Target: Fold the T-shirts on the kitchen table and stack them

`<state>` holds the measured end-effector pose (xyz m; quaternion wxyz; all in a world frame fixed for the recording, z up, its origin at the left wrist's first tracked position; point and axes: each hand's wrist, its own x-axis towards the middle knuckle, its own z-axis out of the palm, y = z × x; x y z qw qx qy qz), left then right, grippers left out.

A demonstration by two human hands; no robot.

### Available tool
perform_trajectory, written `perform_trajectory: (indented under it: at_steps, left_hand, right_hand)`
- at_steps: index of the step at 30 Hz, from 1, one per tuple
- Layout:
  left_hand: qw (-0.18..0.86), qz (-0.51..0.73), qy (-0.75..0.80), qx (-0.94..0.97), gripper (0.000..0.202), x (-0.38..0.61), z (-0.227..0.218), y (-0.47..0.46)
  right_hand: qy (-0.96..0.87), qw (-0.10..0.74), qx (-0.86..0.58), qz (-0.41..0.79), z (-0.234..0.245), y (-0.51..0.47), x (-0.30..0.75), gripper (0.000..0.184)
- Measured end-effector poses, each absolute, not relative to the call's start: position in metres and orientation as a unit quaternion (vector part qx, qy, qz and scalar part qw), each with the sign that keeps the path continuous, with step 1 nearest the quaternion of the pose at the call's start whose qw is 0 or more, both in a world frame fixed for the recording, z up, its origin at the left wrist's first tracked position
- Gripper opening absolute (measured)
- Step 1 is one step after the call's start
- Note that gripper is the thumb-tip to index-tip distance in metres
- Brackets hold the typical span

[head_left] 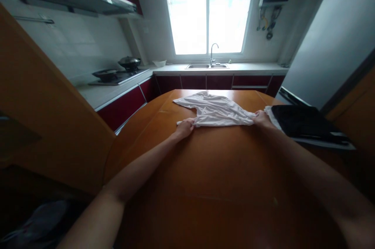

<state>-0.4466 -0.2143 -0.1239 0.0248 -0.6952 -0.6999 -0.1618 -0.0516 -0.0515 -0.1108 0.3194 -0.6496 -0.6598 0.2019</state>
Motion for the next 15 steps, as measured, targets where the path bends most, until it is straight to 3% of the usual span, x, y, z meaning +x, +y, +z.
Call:
perform_trajectory:
  at_steps: [5,8,12,15]
  left_hand:
    - [0.088,-0.177,-0.741,-0.642,0.015,-0.481,-0.097,-0.213]
    - [0.142,-0.189,-0.768,-0.595,0.015,-0.512,-0.085,-0.227]
    - [0.042,-0.107,-0.771,-0.626,0.018,-0.544,-0.086,-0.252]
    - [-0.005,-0.114,-0.740,-0.662,0.038,-0.548,-0.094,-0.264]
  right_hand:
    - [-0.645,0.361,-0.624,0.255,-0.110,-0.070,-0.059,0.025]
    - [-0.682,0.322,-0.605,0.253,-0.116,-0.088,-0.059,0.029]
    - [-0.755,0.226,-0.608,0.094,-0.126,-0.121,-0.062,0.039]
    - [-0.806,0.246,-0.539,-0.018,-0.128,-0.145,-0.077,0.036]
